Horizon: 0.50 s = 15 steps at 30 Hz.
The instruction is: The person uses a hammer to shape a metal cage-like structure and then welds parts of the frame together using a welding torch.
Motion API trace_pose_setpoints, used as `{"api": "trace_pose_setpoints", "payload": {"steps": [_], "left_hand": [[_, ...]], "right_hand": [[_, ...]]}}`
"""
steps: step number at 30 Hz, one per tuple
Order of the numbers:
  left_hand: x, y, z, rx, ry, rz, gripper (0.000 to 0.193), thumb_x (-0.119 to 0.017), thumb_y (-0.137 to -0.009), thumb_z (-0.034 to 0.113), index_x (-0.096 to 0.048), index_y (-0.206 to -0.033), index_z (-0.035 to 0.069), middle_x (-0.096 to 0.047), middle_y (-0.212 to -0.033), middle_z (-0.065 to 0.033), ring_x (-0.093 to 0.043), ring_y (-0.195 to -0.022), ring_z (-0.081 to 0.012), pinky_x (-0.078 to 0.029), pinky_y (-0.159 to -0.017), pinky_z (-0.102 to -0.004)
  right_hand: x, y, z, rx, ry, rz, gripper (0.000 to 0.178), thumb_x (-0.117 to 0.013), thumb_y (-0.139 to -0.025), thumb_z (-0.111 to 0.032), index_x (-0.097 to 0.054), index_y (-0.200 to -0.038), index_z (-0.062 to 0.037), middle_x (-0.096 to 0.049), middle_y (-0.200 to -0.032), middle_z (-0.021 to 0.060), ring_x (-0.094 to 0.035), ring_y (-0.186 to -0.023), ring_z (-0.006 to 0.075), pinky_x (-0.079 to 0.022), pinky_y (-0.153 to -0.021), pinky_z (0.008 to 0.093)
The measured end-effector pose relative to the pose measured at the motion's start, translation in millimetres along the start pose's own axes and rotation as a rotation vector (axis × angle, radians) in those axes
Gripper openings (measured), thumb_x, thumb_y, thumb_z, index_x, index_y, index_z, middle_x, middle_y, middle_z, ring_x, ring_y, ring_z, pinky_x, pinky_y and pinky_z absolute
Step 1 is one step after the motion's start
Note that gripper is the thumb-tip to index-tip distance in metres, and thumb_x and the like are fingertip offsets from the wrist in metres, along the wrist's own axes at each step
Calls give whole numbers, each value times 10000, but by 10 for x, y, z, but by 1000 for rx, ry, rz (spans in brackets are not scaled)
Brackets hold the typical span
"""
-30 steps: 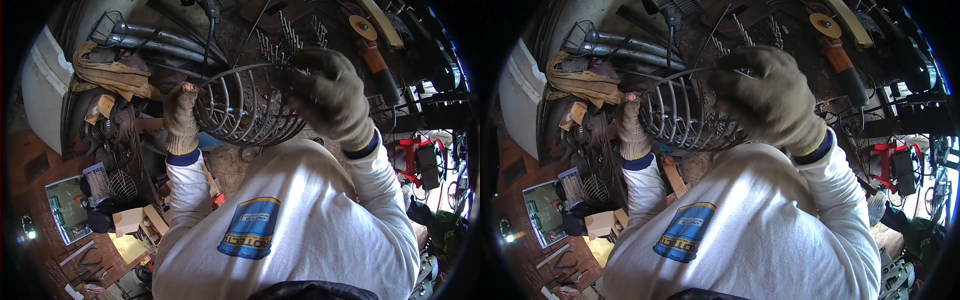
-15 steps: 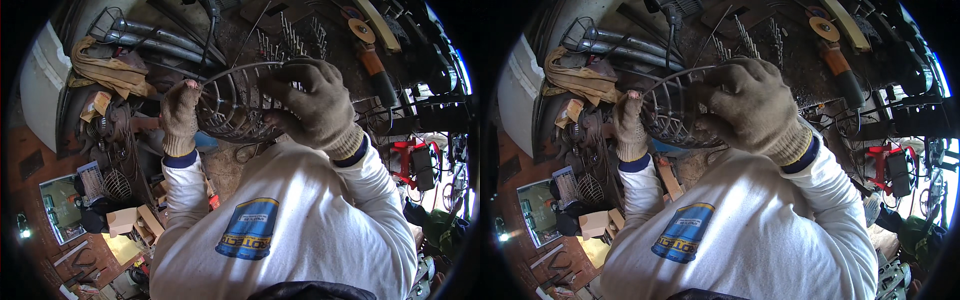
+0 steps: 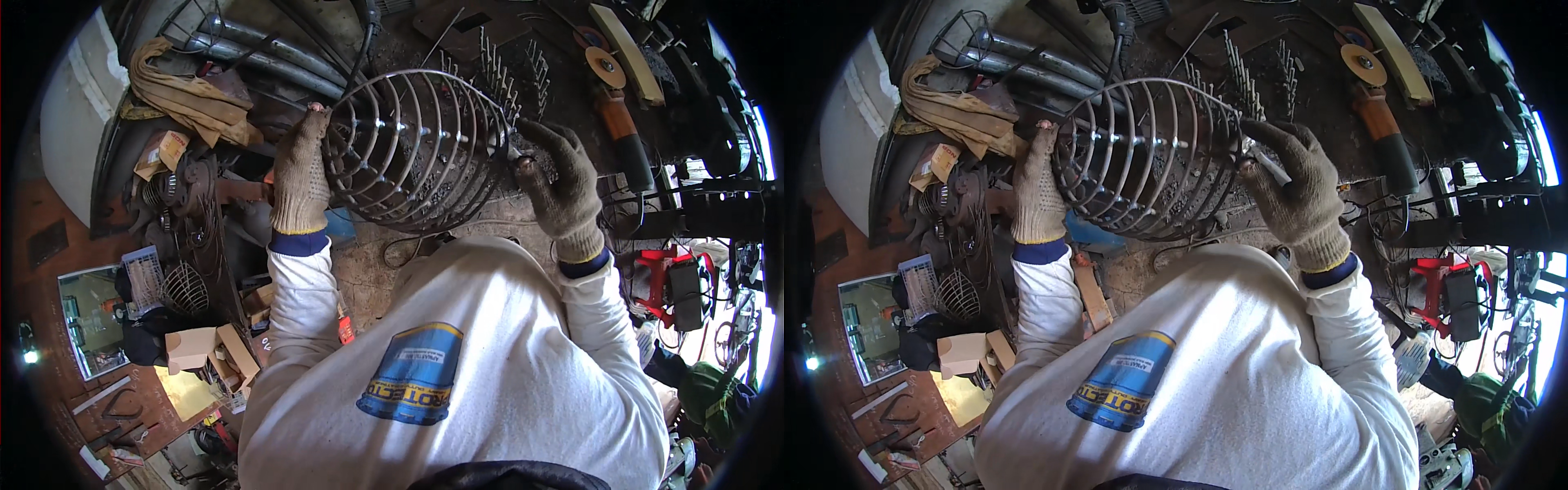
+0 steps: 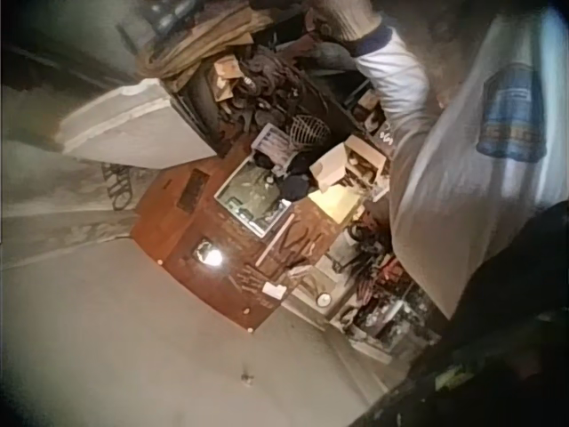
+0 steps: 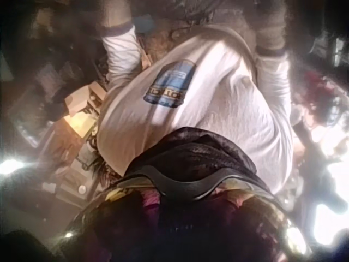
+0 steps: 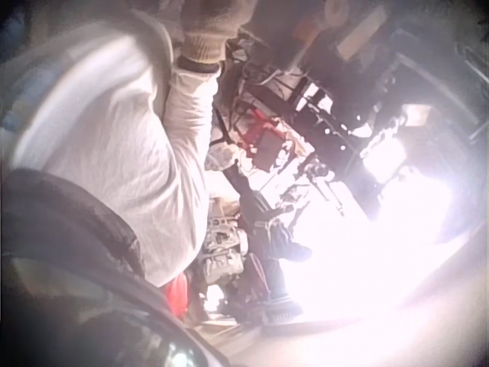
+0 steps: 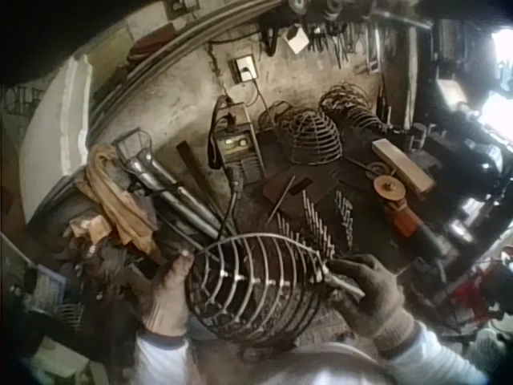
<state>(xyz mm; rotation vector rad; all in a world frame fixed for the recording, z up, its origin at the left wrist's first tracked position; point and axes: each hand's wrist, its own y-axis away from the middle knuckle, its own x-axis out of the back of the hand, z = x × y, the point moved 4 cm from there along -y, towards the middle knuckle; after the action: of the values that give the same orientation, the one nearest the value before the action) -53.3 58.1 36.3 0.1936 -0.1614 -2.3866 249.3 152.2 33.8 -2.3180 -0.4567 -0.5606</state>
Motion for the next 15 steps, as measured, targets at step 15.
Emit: {"api": "trace_pose_setpoints", "payload": {"steps": [15], "left_hand": [[203, -218, -306, 179, 237, 17, 387, -608, -957, 367, -636, -1190, 59, -697, -1103, -93, -696, -924, -204, -595, -789, -358]], "right_hand": [[289, 633, 742, -377, -225, 290, 337, -639, -923, -105, -607, -1226, 39, -630, -1212, 152, -628, -1036, 212, -512, -892, 320]]}}
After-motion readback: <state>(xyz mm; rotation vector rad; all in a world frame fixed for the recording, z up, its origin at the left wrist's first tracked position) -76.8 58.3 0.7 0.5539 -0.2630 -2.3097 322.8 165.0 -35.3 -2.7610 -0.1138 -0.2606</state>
